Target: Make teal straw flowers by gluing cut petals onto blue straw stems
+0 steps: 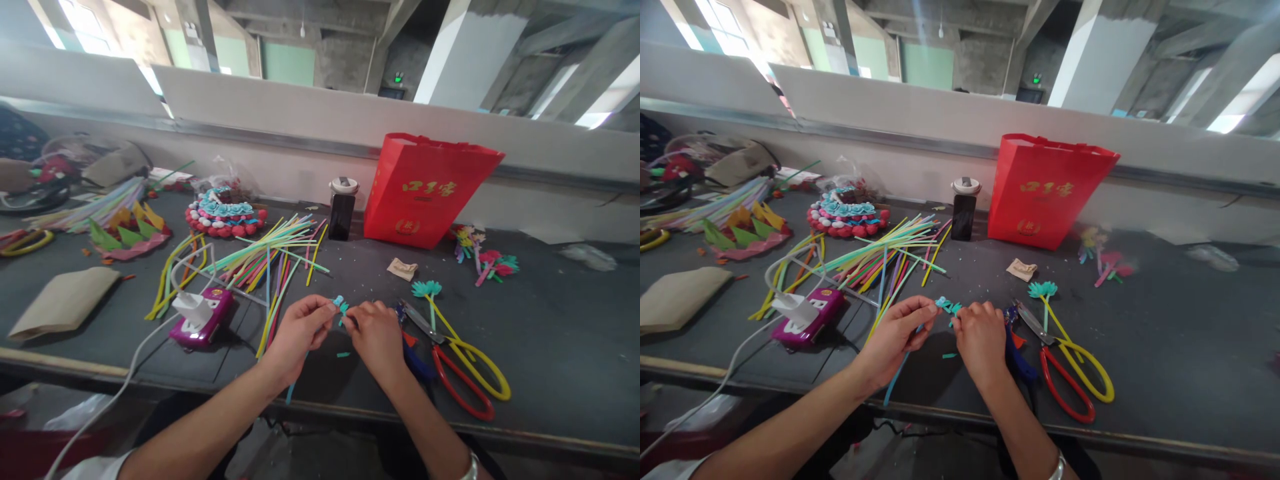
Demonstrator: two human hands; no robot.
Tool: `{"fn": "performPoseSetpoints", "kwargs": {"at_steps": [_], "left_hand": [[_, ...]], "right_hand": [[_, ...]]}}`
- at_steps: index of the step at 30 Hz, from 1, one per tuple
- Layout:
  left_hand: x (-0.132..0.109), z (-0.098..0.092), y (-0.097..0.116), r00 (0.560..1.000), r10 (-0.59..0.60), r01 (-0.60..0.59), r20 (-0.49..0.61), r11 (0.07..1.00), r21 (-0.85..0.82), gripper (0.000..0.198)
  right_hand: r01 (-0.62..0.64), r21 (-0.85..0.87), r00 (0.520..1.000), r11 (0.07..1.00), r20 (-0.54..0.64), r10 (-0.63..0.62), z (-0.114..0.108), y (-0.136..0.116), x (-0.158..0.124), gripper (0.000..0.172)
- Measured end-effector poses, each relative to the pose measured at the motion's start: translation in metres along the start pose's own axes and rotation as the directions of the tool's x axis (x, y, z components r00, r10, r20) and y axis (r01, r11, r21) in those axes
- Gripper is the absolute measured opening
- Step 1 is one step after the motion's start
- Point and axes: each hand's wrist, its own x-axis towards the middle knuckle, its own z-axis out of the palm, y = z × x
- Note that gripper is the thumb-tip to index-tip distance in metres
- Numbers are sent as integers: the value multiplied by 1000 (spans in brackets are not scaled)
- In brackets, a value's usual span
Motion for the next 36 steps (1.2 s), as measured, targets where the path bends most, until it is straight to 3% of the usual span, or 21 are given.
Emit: {"fn": "performPoseSetpoints", "kwargs": {"at_steps": [9,12,16,19,25,29,36], "left_hand": [[-1,-3,1,1000,16,-16,0,1000,-1,22],[-1,-4,1,1000,16,-16,-2,1000,0,22],[1,-5,4,999,30,-30,-16,1000,0,23],[2,-7,9,998,50,-50,-35,999,3,21],[4,-11,14,997,65,-65,-52,998,-2,22],[4,-10,14,996,59,-60,-65,998,-7,23],[4,-10,12,996,52,-52,-71,999,4,23]], "right_hand": [[-16,39,999,999,-32,17,9,5,3,15],[20,69,999,997,-36,-17,7,8,2,13],[73,79,997,994,-22,-71,8,7,0,30],[107,118,994,987,10,-109,7,8,1,27],[50,118,999,992,-3,-50,3,12,9,32],[72,120,997,990,21,-75,3,9,11,25],[8,91,1000,996,-5,-7,7,7,18,25]]}}
